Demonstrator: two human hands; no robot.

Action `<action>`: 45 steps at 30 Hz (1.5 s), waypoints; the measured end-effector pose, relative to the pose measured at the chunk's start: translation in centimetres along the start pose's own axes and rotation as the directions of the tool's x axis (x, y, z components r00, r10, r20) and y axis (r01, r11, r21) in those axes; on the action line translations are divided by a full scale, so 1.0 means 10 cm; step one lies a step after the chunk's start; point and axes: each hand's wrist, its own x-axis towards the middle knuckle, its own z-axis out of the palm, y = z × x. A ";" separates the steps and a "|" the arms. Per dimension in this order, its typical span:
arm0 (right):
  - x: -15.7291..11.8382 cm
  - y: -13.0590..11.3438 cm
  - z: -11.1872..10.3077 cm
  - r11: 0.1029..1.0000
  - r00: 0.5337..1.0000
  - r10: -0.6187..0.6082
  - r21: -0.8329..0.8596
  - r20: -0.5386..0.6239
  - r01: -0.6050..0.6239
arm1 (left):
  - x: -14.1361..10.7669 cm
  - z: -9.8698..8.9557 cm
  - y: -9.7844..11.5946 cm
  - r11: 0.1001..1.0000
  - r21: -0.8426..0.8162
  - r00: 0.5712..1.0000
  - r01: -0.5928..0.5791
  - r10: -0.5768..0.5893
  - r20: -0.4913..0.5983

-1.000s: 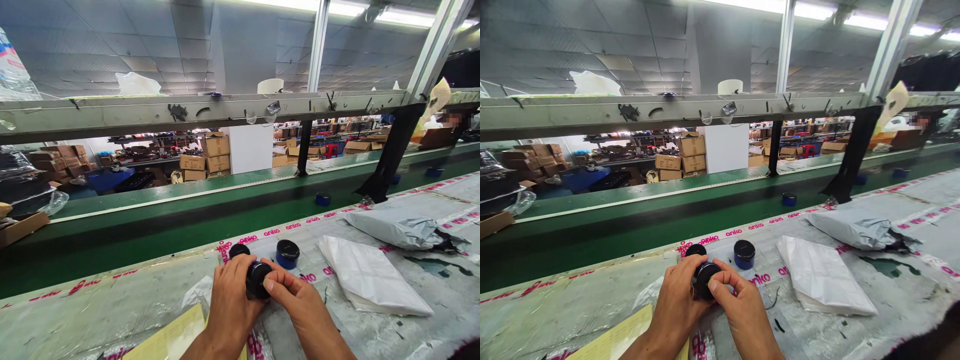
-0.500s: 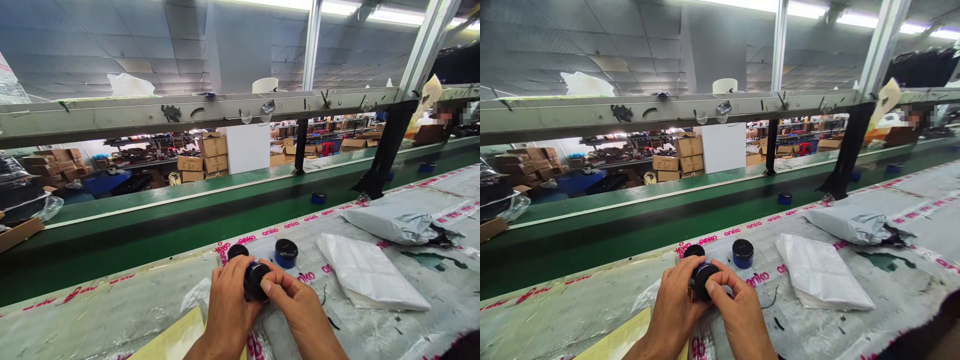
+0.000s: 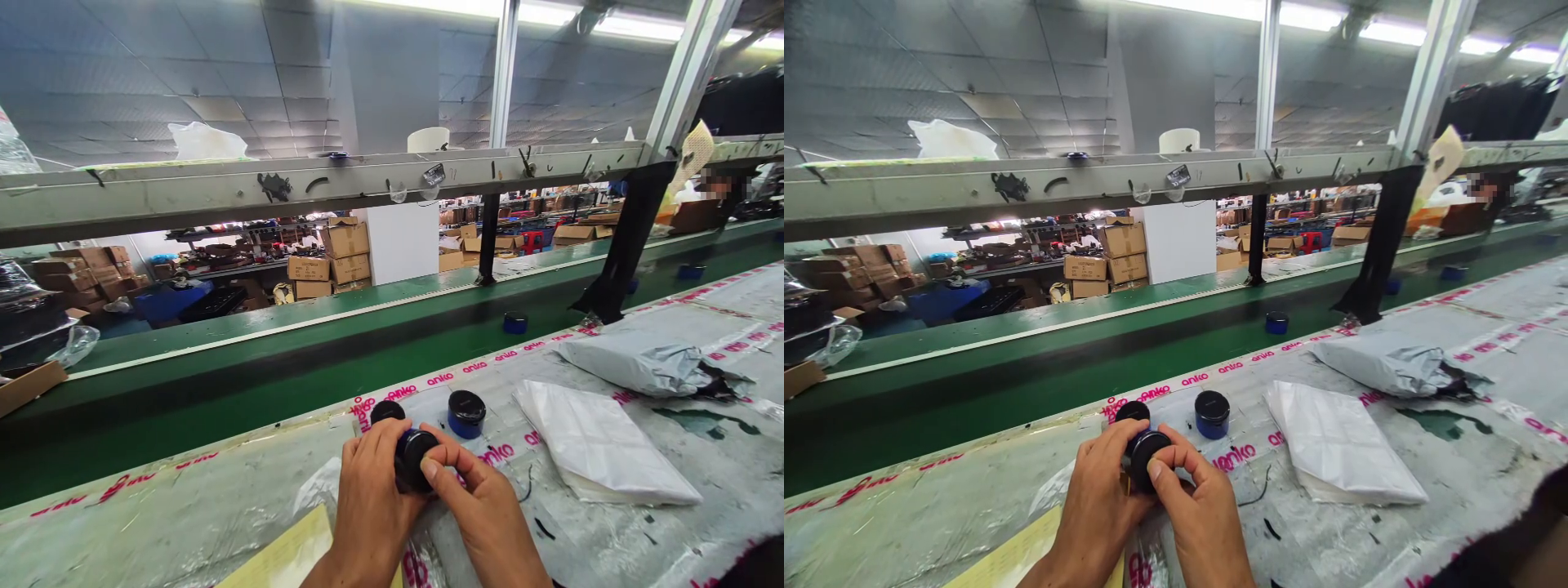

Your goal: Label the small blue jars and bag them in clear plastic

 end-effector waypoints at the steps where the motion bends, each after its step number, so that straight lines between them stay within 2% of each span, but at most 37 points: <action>1: 0.00 0.00 0.00 1.000 1.000 -0.003 0.000 -0.002 0.003 | 0.00 0.00 0.00 1.000 0.005 1.000 -0.003 0.003 -0.004; 13: 0.02 0.15 -0.03 0.999 0.999 -0.037 0.017 0.024 0.037 | -0.03 0.02 -0.05 0.999 0.027 0.998 -0.044 0.045 -0.033; 21: 0.00 0.12 0.05 0.998 0.997 -0.025 0.050 -0.074 0.028 | -0.04 0.01 -0.03 1.000 0.026 1.000 -0.013 0.013 -0.020; 32: 0.00 0.05 0.07 0.999 0.997 -0.029 -0.018 -0.064 0.028 | -0.05 0.02 0.03 0.999 0.004 0.999 0.034 -0.034 -0.010; 36: -0.01 0.06 0.04 0.997 0.997 -0.027 -0.068 -0.073 0.022 | -0.08 0.00 0.05 1.000 -0.008 0.999 0.015 -0.014 0.042; 40: 0.00 0.10 0.02 0.994 0.997 -0.042 -0.107 -0.059 0.036 | -0.08 -0.02 0.05 0.999 -0.002 0.991 0.052 -0.052 0.123; 45: 0.01 0.12 -0.02 0.982 0.998 -0.045 -0.187 -0.032 0.038 | -0.07 -0.02 0.06 0.995 0.065 0.988 0.077 -0.084 0.129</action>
